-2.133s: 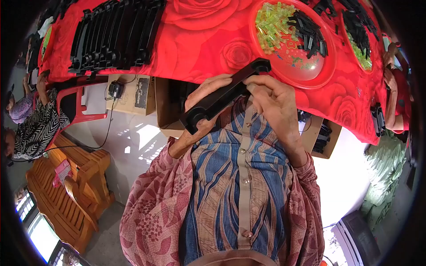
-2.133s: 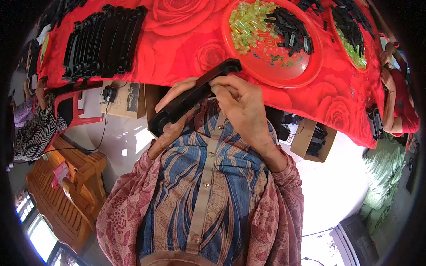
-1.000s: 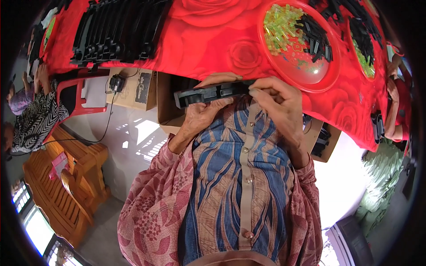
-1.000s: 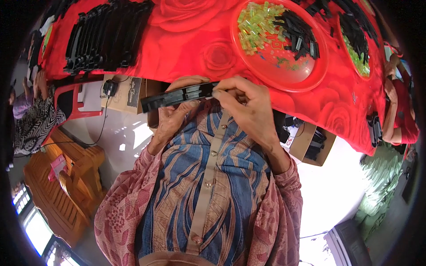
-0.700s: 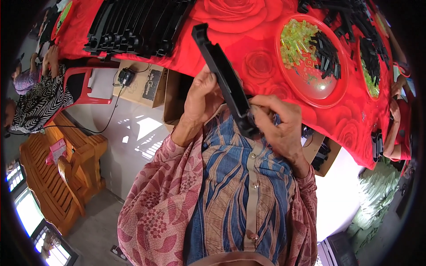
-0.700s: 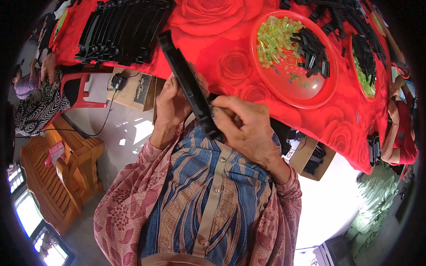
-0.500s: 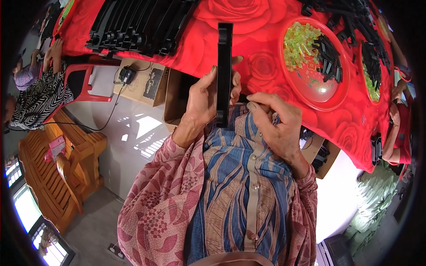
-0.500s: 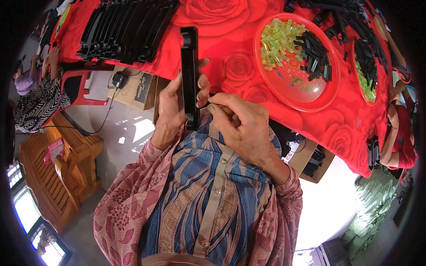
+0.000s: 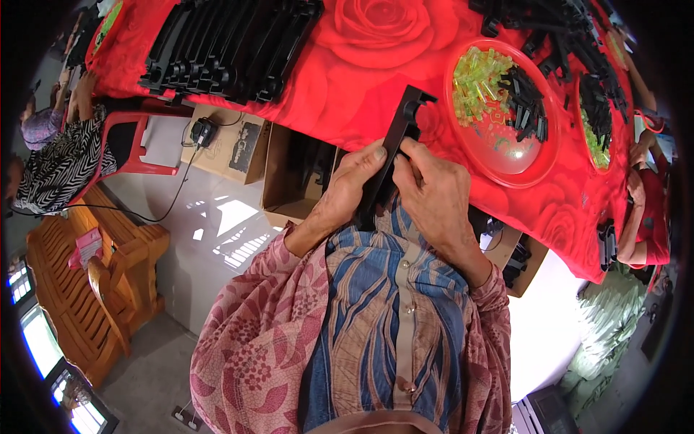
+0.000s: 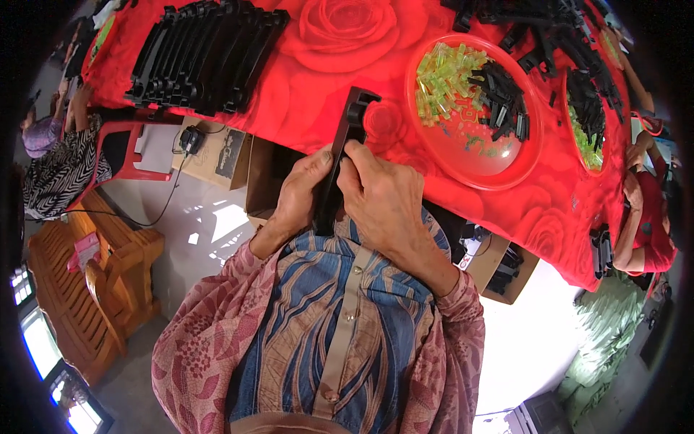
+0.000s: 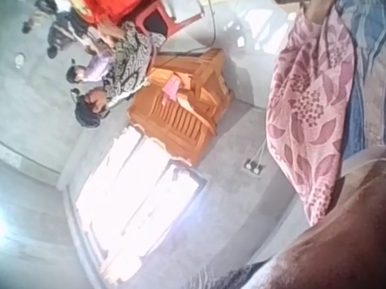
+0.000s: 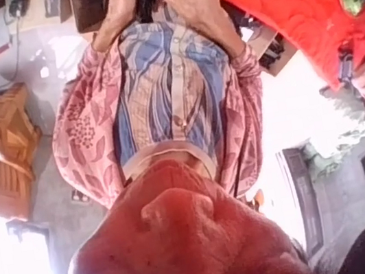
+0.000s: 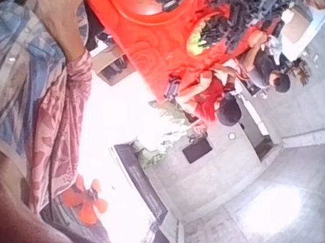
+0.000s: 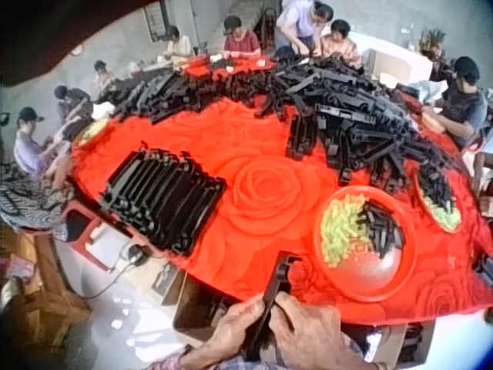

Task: The person assembles level tools by taking black plastic frames, inserting translucent vials and small plastic pieces into them by hand, and placing the parts on the table.

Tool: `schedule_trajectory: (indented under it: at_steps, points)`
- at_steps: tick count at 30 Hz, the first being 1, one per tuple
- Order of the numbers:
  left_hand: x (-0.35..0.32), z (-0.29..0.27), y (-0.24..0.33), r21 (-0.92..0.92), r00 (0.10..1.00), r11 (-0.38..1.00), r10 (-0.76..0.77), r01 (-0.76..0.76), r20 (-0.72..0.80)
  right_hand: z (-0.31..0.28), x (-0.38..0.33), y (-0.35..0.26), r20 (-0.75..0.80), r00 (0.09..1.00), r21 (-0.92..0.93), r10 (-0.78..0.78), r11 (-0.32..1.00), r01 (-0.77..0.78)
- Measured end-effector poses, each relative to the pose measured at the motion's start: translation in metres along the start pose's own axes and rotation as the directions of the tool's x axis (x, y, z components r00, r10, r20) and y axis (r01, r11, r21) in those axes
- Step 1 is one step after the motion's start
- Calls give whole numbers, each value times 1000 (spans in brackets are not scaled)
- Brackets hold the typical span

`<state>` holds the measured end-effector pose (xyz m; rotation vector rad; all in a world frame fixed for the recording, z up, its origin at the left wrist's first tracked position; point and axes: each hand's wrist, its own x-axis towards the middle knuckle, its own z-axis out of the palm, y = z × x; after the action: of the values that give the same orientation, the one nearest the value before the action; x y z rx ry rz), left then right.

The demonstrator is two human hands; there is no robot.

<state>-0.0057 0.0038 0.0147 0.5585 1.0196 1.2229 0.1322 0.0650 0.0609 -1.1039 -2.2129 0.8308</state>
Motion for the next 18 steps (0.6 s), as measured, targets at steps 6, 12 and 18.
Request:
schedule_trajectory:
  at_steps: [6,12,18]
  points:
    - [2,-5,-2,-2,997,1000,-21,21,76,-3,-3,5,22,996,136,82,987,-85]
    - [4,-7,1,148,991,989,-46,27,125,-5,-3,8,34,982,306,185,934,-187]
    - [8,-2,-1,-19,983,1000,-12,15,182,-3,-4,13,-26,980,359,200,916,-177]
